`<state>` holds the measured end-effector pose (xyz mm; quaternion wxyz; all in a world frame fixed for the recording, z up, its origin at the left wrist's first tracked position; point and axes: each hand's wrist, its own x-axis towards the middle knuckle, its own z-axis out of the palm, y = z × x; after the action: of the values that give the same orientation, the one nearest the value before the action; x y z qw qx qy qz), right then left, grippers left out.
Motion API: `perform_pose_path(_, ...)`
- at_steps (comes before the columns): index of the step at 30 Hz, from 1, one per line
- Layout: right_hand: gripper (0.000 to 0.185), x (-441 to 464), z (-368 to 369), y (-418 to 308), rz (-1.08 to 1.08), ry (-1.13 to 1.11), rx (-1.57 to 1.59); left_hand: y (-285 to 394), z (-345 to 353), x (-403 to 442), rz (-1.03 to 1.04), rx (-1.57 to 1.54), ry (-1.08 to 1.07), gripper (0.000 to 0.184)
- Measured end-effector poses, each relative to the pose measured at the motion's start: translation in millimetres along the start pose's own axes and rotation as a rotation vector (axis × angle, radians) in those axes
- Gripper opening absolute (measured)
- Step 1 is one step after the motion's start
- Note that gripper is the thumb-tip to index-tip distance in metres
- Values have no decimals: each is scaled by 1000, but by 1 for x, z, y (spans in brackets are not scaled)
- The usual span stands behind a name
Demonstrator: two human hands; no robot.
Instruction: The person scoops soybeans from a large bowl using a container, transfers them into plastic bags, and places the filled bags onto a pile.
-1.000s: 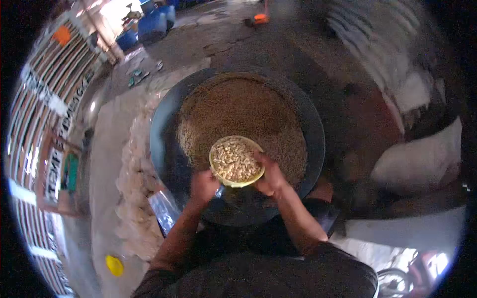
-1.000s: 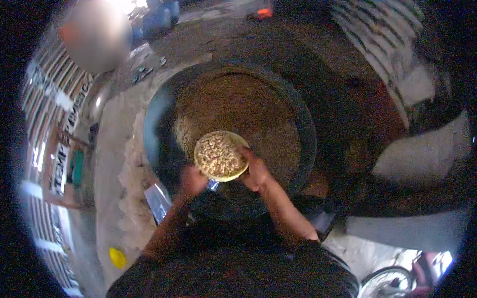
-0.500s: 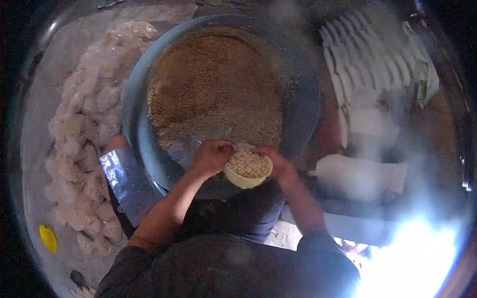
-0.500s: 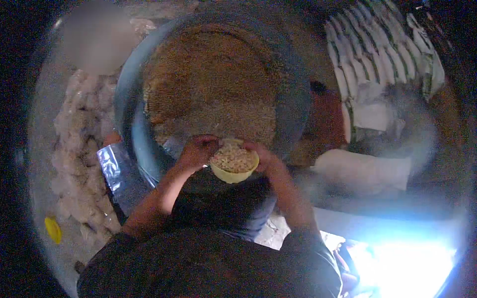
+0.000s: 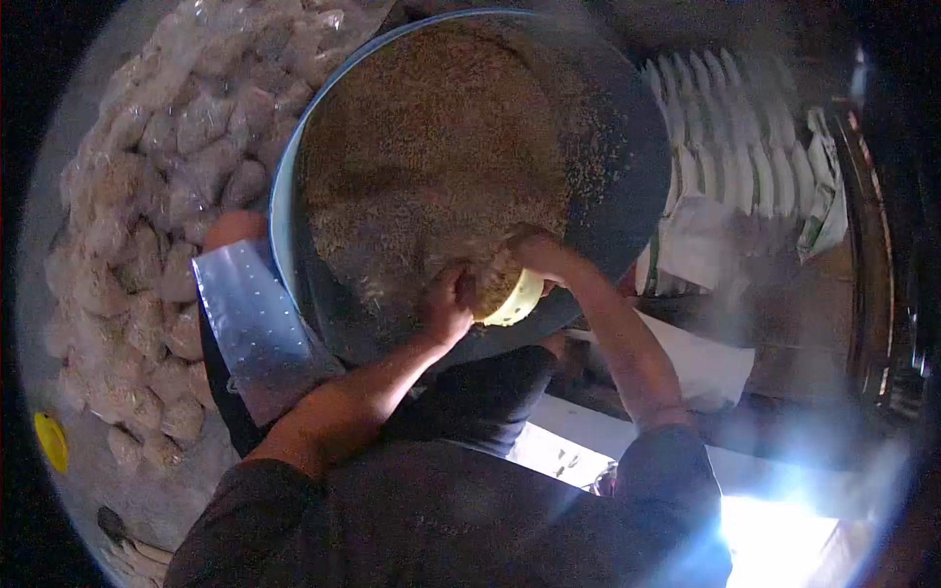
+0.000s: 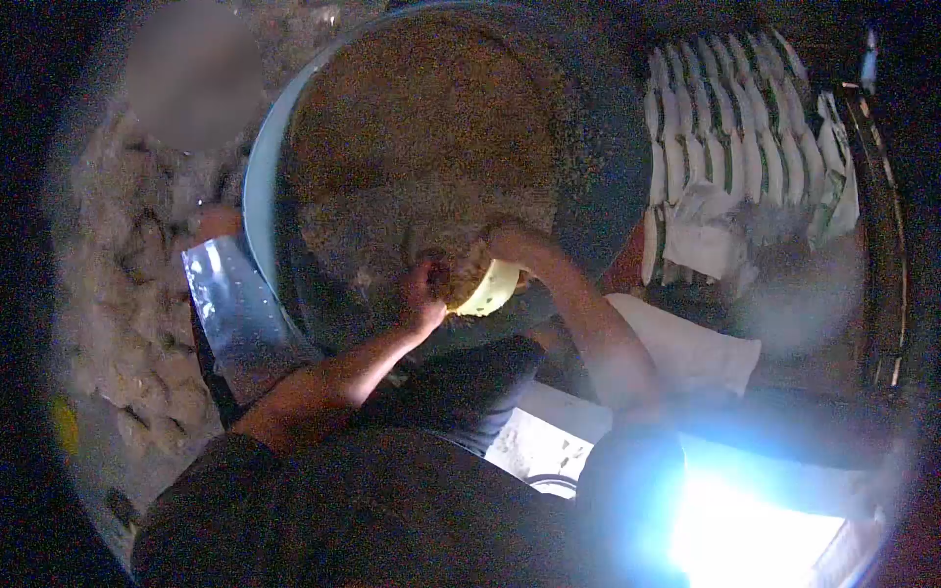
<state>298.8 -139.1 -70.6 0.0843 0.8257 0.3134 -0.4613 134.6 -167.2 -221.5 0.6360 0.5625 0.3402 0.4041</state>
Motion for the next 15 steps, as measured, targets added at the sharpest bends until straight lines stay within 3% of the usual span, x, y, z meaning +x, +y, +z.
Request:
perform_pose_path(3,55,-1,3,0,180,-28,143,-16,9,-5,-43,-47,-32,21)
perform_pose_path(5,54,10,9,9,69,14,269,-35,8,-6,9,37,45,20)
perform_pose_path(6,54,15,15,24,19,31,339,-13,1,-1,-32,86,37,20)
perform_pose_path(8,53,47,28,68,-65,-4,216,-10,-1,-6,-55,81,-1,20)
perform_pose_path(12,49,59,31,70,67,-10,335,-37,1,-3,26,54,-35,19)
perform_pose_path(14,48,78,34,112,-359,27,154,-61,6,-4,64,46,-18,16)
perform_pose_path(15,49,100,40,146,-392,33,335,-65,8,-5,82,41,-19,16)
